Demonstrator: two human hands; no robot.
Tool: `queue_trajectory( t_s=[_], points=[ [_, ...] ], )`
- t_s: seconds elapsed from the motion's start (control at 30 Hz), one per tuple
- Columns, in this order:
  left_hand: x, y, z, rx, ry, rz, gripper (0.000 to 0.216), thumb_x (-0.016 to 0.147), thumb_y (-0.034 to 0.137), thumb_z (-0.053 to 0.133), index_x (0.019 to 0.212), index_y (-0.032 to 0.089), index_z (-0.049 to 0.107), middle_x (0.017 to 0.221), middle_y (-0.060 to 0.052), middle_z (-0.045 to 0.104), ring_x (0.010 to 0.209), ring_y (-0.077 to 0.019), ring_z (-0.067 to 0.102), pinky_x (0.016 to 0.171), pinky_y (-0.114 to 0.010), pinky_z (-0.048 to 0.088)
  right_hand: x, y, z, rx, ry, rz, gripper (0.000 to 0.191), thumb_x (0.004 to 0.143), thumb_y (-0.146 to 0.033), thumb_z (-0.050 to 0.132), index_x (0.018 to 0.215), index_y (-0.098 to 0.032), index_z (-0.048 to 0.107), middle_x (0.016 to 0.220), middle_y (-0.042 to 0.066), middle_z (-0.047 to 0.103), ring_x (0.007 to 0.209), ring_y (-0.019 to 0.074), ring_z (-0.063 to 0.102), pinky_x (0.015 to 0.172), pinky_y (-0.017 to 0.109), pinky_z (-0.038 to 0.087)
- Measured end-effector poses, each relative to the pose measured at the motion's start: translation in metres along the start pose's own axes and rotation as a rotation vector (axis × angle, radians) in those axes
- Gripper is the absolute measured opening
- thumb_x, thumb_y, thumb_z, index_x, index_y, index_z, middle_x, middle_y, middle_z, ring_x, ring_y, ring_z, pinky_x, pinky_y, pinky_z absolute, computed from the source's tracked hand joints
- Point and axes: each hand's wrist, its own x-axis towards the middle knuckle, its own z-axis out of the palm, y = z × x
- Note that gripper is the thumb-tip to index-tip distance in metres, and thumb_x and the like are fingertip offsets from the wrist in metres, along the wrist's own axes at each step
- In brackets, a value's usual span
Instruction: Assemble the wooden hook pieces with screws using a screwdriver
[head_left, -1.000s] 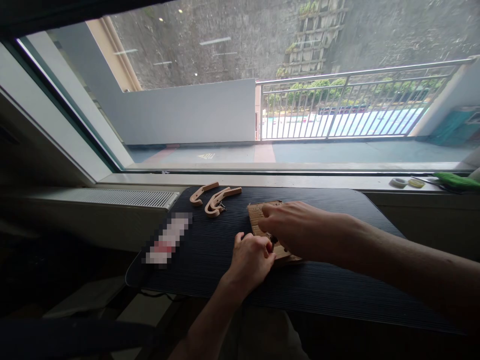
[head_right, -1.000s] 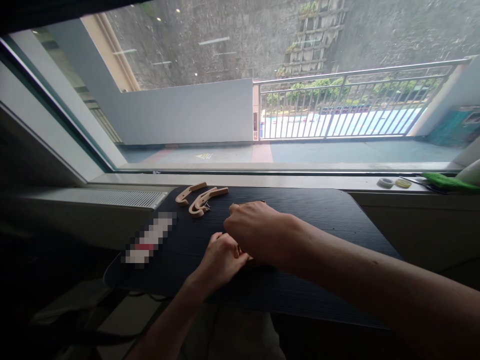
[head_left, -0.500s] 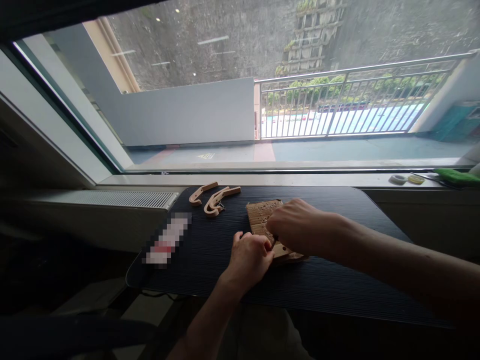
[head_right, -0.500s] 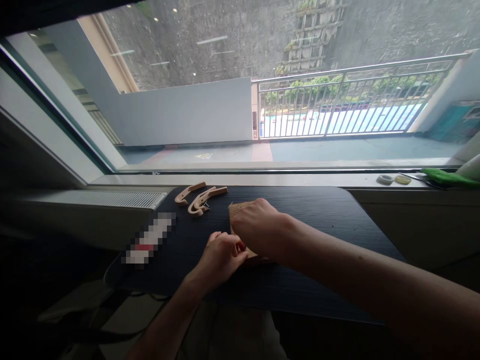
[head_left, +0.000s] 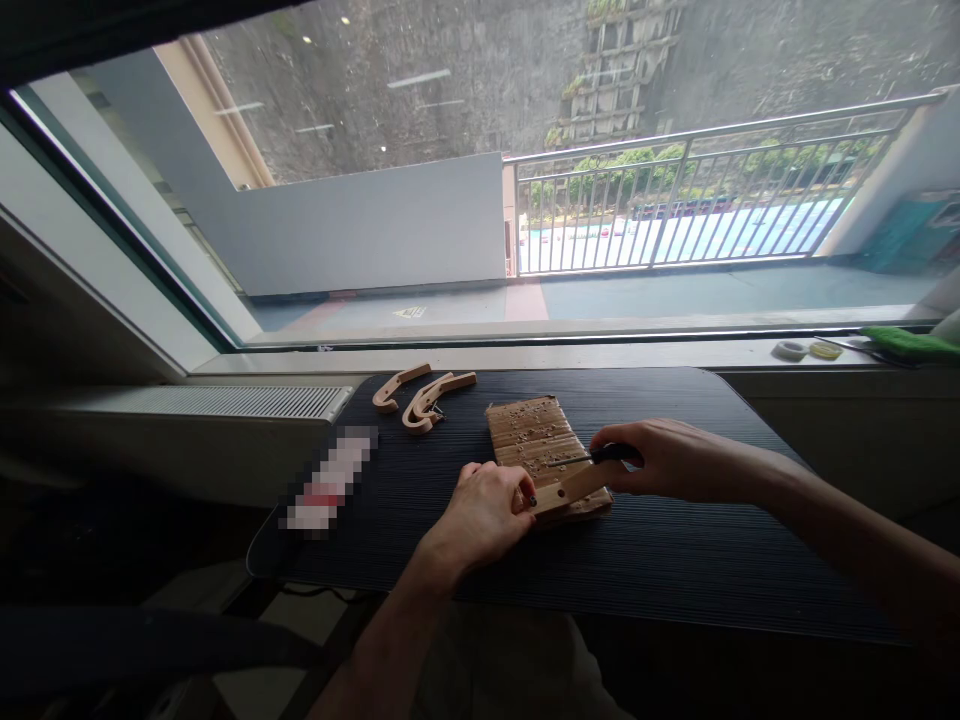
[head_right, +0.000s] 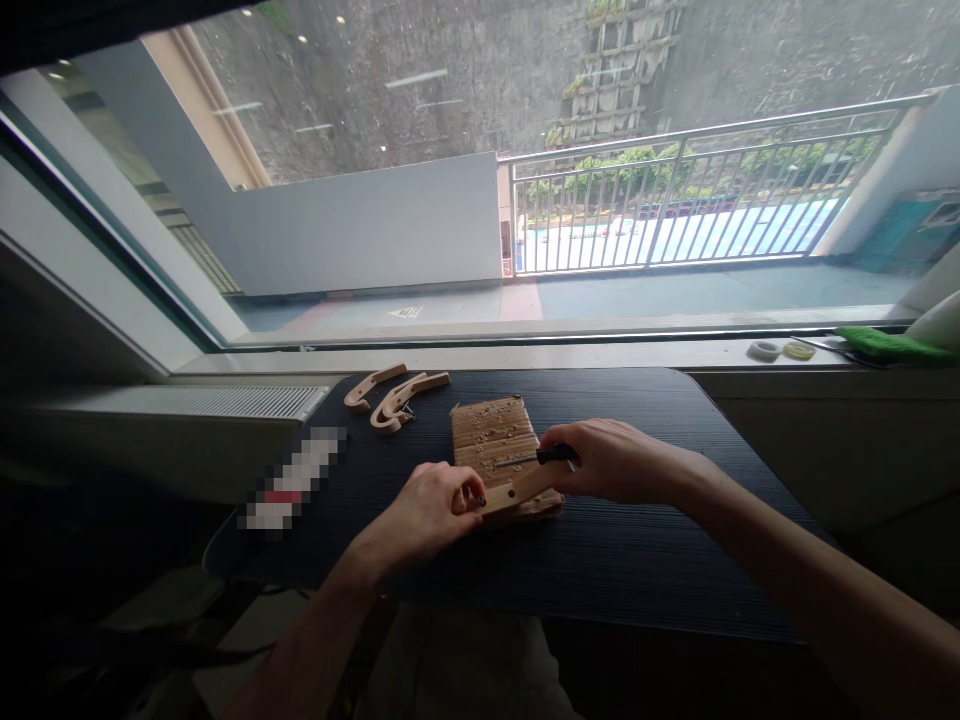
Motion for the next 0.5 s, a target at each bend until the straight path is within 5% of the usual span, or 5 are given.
queue_trajectory(
  t_s=[0.5],
  points=[
    [0.002, 0.002, 0.005, 0.042, 0.055, -0.001, 0.013, 0.079, 0.027, 0.055, 0.084, 0.023, 0.066, 0.077, -0.001, 0.068, 0.089, -0.0195, 0.058, 0.097, -0.038, 0.033, 0.001, 0.001, -0.008, 0.049, -0.006, 0.01, 0.03, 0.083, -0.036, 0.047, 0.105, -0.02, 0.059, 0.08, 0.002, 0.065, 0.066, 0.0155, 0.055, 0.057, 0.024, 0.038]
  ],
)
